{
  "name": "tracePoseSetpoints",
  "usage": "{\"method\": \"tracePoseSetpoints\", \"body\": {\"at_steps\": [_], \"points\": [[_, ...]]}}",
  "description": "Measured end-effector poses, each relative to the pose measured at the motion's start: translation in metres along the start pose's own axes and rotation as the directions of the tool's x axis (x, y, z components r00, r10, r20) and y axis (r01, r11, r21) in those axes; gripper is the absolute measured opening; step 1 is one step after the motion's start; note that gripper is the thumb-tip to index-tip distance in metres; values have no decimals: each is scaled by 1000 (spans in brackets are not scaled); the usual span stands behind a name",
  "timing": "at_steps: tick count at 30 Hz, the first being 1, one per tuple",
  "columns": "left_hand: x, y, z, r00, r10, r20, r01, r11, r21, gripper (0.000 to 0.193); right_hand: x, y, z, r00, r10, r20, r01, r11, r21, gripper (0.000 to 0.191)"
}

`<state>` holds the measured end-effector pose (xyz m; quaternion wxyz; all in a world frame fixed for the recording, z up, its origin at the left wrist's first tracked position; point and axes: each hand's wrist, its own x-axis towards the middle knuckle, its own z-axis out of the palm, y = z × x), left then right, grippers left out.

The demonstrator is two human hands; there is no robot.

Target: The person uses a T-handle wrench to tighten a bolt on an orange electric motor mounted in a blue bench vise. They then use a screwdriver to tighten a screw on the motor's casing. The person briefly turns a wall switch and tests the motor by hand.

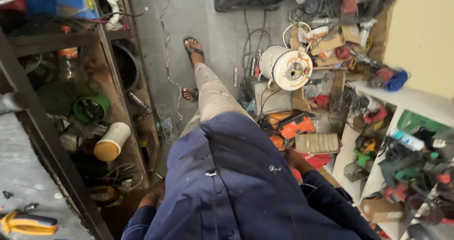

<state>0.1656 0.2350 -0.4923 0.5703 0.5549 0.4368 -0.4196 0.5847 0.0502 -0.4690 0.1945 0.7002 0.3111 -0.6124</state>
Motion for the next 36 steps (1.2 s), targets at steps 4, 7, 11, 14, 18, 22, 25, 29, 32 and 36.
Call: {"method": "tracePoseSetpoints", "body": {"at_steps": [4,7,11,14,18,22,25,29,32,36], "points": [[1,3,15,989,-141,37,133,976,172,55,4,11,13,913,30,-406,132,922,364,32],[-2,11,15,987,-159,25,149,963,226,52,8,9,16,863,-39,-503,335,789,514,35],[-6,19,22,988,-154,8,146,952,269,48,11,12,20,905,-6,-426,268,785,558,40],[-5,15,31,989,-146,-13,144,951,275,45,11,20,24,899,-26,-437,276,809,519,38],[-3,9,39,994,-93,-60,107,951,290,41,8,29,20,941,87,-326,115,825,554,35],[-5,11,40,986,-144,-83,165,911,377,33,2,31,5,913,-5,-409,211,863,459,31],[-14,17,32,895,-386,-223,403,915,32,40,1,23,-13,936,24,-350,134,897,421,32],[-34,19,22,862,-412,-295,401,911,-100,41,4,-1,-52,888,-217,-405,266,962,67,34],[-49,15,17,848,-367,-383,362,928,-88,31,7,-34,-92,920,-212,-331,172,974,-146,42],[-62,10,11,756,-461,-465,372,887,-275,31,7,-107,-157,793,-571,-210,388,740,-549,37]]}}
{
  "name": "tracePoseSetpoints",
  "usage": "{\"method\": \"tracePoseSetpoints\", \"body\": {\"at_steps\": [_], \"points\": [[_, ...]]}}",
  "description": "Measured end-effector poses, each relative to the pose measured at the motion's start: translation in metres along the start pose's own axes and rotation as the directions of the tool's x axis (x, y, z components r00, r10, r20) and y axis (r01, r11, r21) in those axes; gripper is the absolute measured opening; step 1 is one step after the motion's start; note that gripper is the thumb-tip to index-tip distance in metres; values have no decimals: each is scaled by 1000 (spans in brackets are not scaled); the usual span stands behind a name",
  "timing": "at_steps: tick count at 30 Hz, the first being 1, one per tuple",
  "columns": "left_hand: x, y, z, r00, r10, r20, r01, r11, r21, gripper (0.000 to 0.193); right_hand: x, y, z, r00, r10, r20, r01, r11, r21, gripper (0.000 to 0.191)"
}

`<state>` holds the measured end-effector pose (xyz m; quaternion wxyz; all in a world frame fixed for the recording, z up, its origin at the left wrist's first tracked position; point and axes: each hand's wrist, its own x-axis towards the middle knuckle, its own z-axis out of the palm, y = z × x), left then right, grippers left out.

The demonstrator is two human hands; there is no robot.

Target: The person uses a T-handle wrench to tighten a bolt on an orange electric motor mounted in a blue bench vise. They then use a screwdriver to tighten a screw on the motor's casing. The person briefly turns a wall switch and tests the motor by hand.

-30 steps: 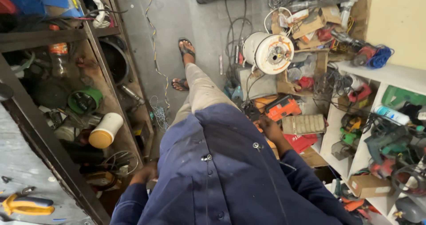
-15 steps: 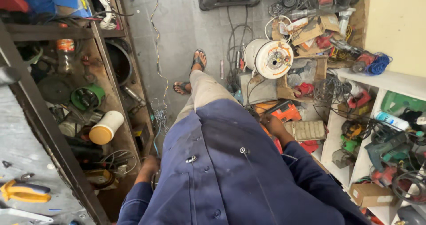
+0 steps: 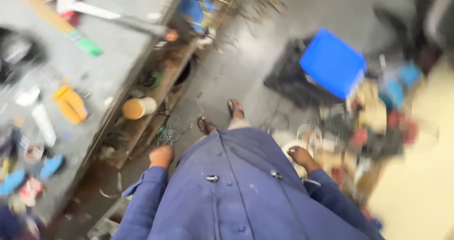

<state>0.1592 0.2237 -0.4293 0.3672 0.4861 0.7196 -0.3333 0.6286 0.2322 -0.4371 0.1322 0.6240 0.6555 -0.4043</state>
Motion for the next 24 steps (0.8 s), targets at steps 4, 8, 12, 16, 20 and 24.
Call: {"method": "tracePoseSetpoints", "body": {"at_steps": [4,8,12,16,20,24], "points": [[-8,-2,-2,945,-296,137,319,927,-197,36,58,-42,-71,999,40,-11,-39,994,105,41],[-31,-7,41,908,-236,-347,129,943,-306,26,108,-94,-97,981,-158,113,149,985,81,44],[-58,-4,94,875,-94,-475,-212,808,-550,27,142,-149,-99,932,-310,189,343,923,-176,40],[-84,13,155,886,-335,-320,-180,388,-904,38,149,-209,-85,856,-415,309,505,800,-324,41],[-117,9,209,789,-611,-72,-23,88,-996,35,126,-273,-58,778,-444,444,566,802,-189,47],[-134,-15,217,590,-806,-39,-319,-189,-929,61,108,-316,-29,640,-549,538,733,645,-214,47]]}}
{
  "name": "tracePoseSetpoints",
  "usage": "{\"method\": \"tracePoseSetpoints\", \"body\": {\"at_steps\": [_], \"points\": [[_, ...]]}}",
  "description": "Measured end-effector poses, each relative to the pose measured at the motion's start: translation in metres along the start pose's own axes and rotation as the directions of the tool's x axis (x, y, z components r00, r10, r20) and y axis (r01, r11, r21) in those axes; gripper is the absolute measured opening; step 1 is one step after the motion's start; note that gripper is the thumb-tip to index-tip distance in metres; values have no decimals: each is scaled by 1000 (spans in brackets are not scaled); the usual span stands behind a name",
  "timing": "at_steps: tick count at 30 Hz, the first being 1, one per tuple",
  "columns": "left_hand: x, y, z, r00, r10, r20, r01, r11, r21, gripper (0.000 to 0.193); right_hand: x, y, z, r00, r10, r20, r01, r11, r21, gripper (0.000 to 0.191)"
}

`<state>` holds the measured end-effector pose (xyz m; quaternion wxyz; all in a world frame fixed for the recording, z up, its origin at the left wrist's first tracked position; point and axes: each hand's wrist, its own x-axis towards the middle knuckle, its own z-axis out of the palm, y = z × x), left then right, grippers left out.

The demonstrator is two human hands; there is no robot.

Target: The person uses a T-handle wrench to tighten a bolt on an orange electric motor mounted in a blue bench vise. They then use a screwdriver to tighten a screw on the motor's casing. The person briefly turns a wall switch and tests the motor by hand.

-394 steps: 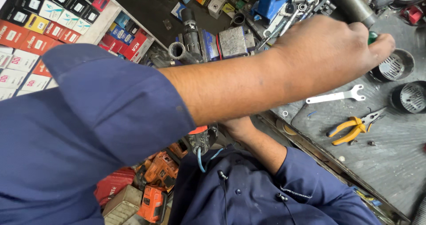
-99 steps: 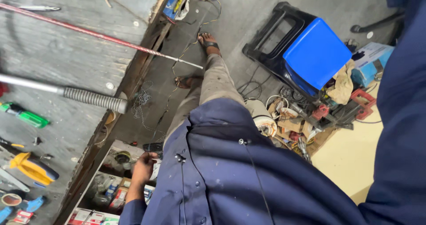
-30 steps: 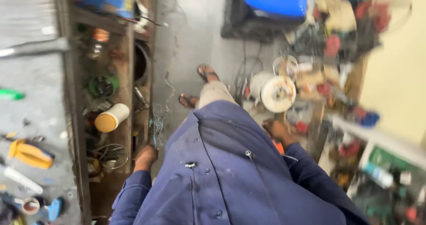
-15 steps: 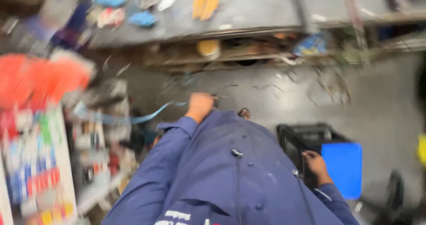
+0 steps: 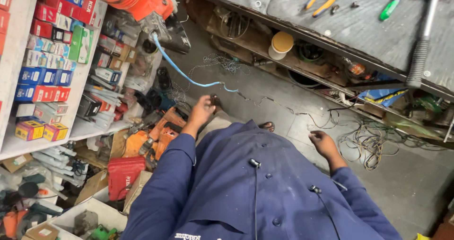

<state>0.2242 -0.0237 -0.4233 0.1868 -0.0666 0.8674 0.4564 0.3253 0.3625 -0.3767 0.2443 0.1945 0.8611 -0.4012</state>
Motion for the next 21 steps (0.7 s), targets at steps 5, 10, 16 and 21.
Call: {"method": "tracePoseSetpoints", "body": {"at_steps": [5,10,16,21], "points": [[29,45,-2,995,94,-35,-100,930,-354,55,31,-37,20,995,-28,98,25,999,32,47],[31,78,10,968,61,245,67,873,-482,50,54,-65,36,950,-310,19,311,950,-34,47],[18,94,27,807,189,559,319,657,-683,58,59,-86,41,586,-785,-198,797,603,-30,48],[19,97,38,793,216,569,350,603,-717,54,51,-71,40,890,-450,77,420,874,245,24]]}}
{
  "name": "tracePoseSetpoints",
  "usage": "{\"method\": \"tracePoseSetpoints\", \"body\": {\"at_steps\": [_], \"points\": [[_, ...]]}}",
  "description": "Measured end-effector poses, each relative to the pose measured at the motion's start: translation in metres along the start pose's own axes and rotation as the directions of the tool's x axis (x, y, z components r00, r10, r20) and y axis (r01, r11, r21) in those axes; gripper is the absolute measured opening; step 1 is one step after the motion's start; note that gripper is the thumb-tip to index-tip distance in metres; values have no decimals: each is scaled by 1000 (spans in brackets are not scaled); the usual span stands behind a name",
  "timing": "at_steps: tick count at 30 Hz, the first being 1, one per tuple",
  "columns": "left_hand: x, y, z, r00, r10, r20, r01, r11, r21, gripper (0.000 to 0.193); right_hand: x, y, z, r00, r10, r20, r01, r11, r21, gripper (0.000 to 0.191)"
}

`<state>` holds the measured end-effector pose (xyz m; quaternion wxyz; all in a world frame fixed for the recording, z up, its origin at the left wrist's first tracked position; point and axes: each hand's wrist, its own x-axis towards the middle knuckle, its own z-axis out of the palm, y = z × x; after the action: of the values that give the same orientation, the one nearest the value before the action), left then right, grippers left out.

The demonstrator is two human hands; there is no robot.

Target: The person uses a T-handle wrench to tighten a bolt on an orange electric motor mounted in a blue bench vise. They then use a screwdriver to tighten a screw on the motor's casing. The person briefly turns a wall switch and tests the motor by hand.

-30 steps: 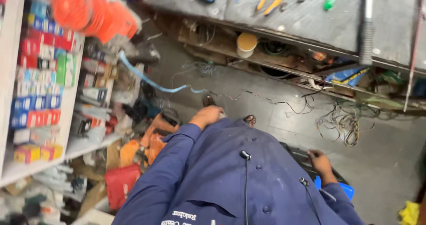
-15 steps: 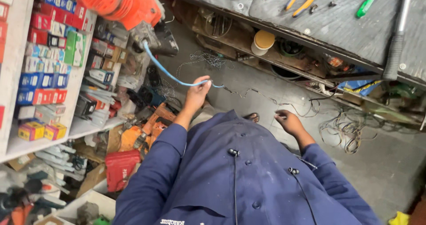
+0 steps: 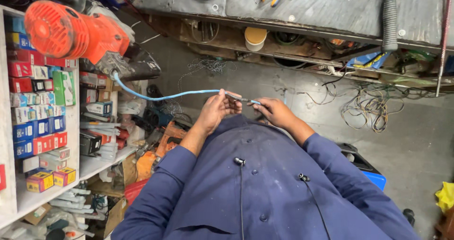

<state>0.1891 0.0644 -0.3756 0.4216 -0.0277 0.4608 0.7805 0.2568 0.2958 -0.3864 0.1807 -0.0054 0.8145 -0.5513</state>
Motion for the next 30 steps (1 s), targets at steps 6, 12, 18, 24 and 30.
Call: {"method": "tracePoseSetpoints", "body": {"at_steps": [6,12,18,24,30], "points": [[2,-13,14,990,140,-35,-107,875,473,24,-13,14,-11,1000,-27,5,27,964,-266,28],[-24,5,0,972,234,1,-125,515,848,23,3,2,8,993,34,117,-3,967,-254,42],[-67,48,-76,933,337,-126,8,330,944,22,46,-41,29,995,-42,86,46,998,-41,71],[-103,125,-180,771,508,-384,54,549,834,28,118,-159,80,936,-350,-47,351,936,20,63],[-137,225,-262,631,695,-344,-147,542,827,20,212,-231,149,737,-653,-171,621,756,-208,66]]}}
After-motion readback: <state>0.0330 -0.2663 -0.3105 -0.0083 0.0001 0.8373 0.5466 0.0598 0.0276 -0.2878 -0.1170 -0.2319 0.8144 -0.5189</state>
